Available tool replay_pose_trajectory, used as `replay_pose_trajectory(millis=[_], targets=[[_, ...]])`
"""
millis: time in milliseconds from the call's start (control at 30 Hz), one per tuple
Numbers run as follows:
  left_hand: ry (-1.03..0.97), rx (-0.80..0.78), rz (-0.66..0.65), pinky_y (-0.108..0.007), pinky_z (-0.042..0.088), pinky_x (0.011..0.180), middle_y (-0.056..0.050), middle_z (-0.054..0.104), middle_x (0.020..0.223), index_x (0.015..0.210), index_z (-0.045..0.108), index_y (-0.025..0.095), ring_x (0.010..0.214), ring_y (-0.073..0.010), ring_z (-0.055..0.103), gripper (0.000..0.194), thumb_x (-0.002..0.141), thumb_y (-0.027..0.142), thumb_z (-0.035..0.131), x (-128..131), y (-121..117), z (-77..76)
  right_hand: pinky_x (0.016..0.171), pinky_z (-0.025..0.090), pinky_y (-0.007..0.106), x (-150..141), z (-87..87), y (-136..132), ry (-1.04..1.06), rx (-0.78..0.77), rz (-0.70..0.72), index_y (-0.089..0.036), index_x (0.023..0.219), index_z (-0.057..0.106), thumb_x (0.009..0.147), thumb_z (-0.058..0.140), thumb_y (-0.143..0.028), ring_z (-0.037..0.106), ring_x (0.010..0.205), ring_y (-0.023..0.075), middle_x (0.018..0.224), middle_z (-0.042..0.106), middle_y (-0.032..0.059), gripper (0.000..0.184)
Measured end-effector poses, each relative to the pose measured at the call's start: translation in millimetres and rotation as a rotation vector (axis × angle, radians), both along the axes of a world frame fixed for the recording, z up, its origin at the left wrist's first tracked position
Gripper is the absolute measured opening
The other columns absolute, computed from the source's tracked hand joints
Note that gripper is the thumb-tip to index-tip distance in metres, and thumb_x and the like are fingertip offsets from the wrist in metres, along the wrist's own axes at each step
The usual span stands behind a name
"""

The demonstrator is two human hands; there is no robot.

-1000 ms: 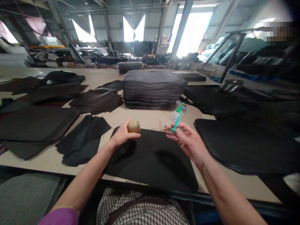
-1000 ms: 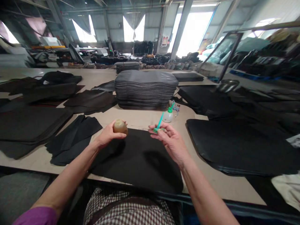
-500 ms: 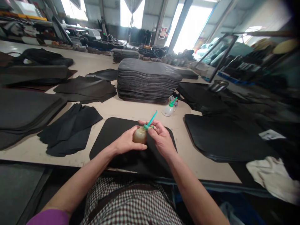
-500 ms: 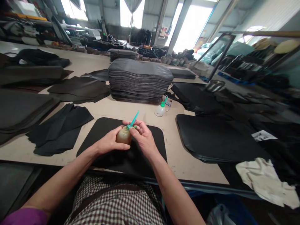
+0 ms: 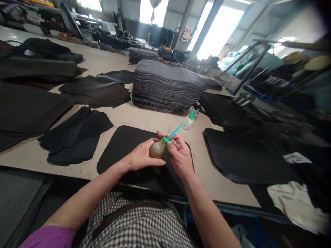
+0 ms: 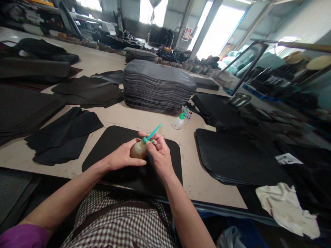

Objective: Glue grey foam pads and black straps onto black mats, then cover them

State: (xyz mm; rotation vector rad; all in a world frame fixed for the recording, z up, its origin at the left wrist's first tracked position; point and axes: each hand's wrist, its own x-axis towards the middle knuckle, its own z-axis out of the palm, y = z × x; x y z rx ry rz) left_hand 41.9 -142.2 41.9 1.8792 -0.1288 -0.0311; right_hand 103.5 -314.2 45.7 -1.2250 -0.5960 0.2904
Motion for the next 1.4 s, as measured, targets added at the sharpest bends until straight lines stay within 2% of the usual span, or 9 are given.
replay_pose_trajectory(millis=[333, 500, 633, 767, 933, 1067, 1233, 1300, 1400], targets=[[-0.02, -0.096, -0.06, -0.036, 0.053, 0.093, -0.007, 0.069, 0.124, 0.138, 0.058, 0.019, 0.106, -0.0245, 0.066, 0.074, 0.073, 0.041, 0.085, -1, 0, 0.0, 0.109, 0.051, 0.041, 5, -1.7, -9, -0.097, -0.066, 0.094, -0.026, 0.12, 0.064, 0.104, 0.068, -0.029, 0.062, 0.126, 0.0252, 0.133, 0.068, 0.0072, 0.017], [-0.091, -0.162, -0.098, -0.037, 0.05, 0.105, -0.005, 0.063, 0.141, 0.15, 0.05, 0.025, 0.12, -0.0245, 0.063, 0.083, 0.075, 0.032, 0.084, 0, -2, -1.8, 0.107, 0.05, 0.034, 8, -0.8, -12, -0.154, -0.09, 0.13, -0.03, 0.121, 0.066, 0.104, 0.068, -0.024, 0.063, 0.119, 0.0199, 0.125, 0.069, 0.0017, 0.019], [-0.11, -0.093, -0.042, -0.041, 0.046, 0.112, -0.008, 0.062, 0.142, 0.148, 0.053, 0.023, 0.127, -0.0268, 0.06, 0.083, 0.072, 0.031, 0.086, 1, -4, -3.4, 0.105, 0.048, 0.031, 11, -1.2, -17, -0.22, -0.17, 0.108, -0.031, 0.124, 0.067, 0.102, 0.07, -0.025, 0.062, 0.117, 0.0193, 0.123, 0.067, 0.0007, 0.023], [-0.099, -0.027, 0.026, -0.043, 0.051, 0.106, -0.01, 0.066, 0.131, 0.138, 0.059, 0.019, 0.118, -0.0274, 0.064, 0.073, 0.071, 0.032, 0.085, 1, -10, -6.2, 0.104, 0.049, 0.036, 14, -1.2, -19, -0.301, -0.268, 0.079, -0.031, 0.123, 0.067, 0.101, 0.071, -0.029, 0.063, 0.113, 0.022, 0.122, 0.068, 0.0019, 0.023], [-0.16, -0.041, 0.146, -0.039, 0.052, 0.102, -0.008, 0.065, 0.126, 0.133, 0.058, 0.019, 0.115, -0.0254, 0.063, 0.064, 0.074, 0.031, 0.082, -1, -21, -10.4, 0.106, 0.049, 0.037, 6, -4.2, -14, -0.328, -0.306, -0.075, -0.03, 0.126, 0.069, 0.1, 0.073, -0.034, 0.064, 0.115, 0.0226, 0.124, 0.07, 0.0023, 0.026], [-0.185, -0.004, 0.243, -0.038, 0.053, 0.099, -0.007, 0.066, 0.114, 0.12, 0.061, 0.019, 0.112, -0.0254, 0.063, 0.049, 0.076, 0.028, 0.079, -3, -32, -15.0, 0.099, 0.054, 0.037, -15, -14.9, -1, -0.298, -0.294, -0.331, -0.025, 0.12, 0.071, 0.097, 0.076, -0.037, 0.068, 0.107, 0.0229, 0.119, 0.072, 0.0045, 0.027], [-0.282, 0.04, 0.338, -0.039, 0.051, 0.101, -0.009, 0.065, 0.12, 0.123, 0.062, 0.02, 0.115, -0.0246, 0.061, 0.041, 0.083, 0.016, 0.065, 2, -48, -25.1, 0.089, 0.057, 0.033, -29, -40.3, 19, -0.278, -0.156, -0.657, -0.021, 0.113, 0.069, 0.095, 0.078, -0.04, 0.071, 0.097, 0.0207, 0.11, 0.073, 0.0055, 0.028], [-0.296, 0.06, 0.363, -0.04, 0.05, 0.101, -0.009, 0.064, 0.121, 0.124, 0.062, 0.02, 0.116, -0.0247, 0.06, 0.041, 0.083, 0.013, 0.063, 6, -51, -29.3, 0.085, 0.059, 0.032, -28, -46.3, 20, -0.223, -0.145, -0.687, -0.02, 0.112, 0.068, 0.094, 0.079, -0.044, 0.071, 0.095, 0.0208, 0.108, 0.074, 0.0058, 0.032], [-0.234, 0.007, 0.329, -0.037, 0.052, 0.098, -0.008, 0.065, 0.12, 0.123, 0.062, 0.019, 0.112, -0.0241, 0.062, 0.043, 0.081, 0.022, 0.071, 10, -46, -30.7, 0.098, 0.056, 0.038, -27, -41.6, 8, -0.24, -0.252, -0.547, -0.021, 0.125, 0.066, 0.099, 0.071, -0.05, 0.068, 0.11, 0.0241, 0.12, 0.071, 0.008, 0.039]])
